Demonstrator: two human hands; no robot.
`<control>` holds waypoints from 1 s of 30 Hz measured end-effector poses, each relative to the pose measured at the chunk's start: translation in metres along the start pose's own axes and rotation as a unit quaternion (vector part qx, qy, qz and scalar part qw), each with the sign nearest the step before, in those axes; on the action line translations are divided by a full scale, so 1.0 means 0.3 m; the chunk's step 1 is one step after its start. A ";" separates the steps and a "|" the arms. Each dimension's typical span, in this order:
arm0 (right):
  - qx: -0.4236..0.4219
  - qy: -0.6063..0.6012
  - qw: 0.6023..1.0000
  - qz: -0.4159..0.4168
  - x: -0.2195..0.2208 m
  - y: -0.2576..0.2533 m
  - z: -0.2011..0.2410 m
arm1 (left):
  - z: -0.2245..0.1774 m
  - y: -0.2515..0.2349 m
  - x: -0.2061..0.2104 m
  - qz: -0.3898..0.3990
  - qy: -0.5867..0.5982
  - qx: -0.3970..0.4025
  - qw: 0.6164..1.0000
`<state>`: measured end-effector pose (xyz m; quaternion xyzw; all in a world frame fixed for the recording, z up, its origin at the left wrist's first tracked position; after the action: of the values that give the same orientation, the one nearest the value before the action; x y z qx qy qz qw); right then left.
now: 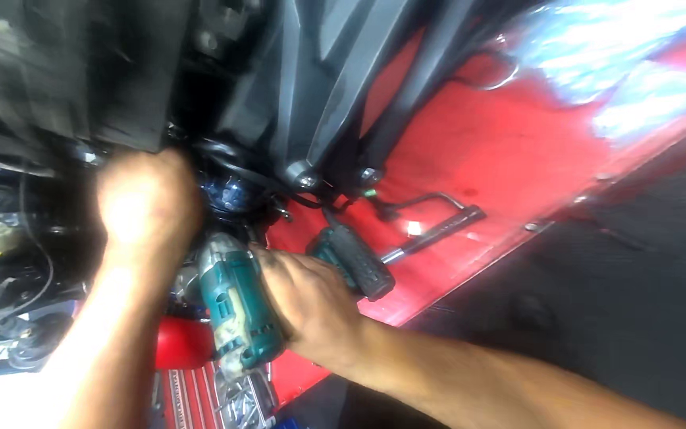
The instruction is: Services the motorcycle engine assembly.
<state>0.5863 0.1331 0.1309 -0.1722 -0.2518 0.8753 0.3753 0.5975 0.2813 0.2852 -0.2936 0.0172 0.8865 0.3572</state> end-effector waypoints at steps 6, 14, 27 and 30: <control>0.009 0.007 1.000 0.025 -0.005 -0.005 0.005 | -0.043 0.018 -0.056 0.061 0.006 -0.046 0.997; 0.009 0.016 1.000 0.017 -0.005 -0.004 0.003 | 0.071 0.126 -0.111 0.012 0.192 0.026 0.981; 0.000 0.022 0.999 -0.034 0.005 0.015 0.000 | 0.101 0.501 0.019 0.064 0.703 -0.121 0.698; -0.003 0.012 0.999 -0.041 0.005 0.020 -0.002 | 0.056 0.475 0.063 0.102 0.724 -0.120 0.672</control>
<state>0.5822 0.1309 0.1267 -0.1731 -0.2572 0.8563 0.4129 0.4866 0.1911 0.2635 -0.8800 0.1940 0.4214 0.1019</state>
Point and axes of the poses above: each hand's wrist, its own y-axis away from the middle knuckle, its own x-axis out of the palm, z = x × y, the point moved 4 cm from there along -y, towards the middle knuckle, and after that the axes turned 6 degrees about -z, right-handed, at the moved point
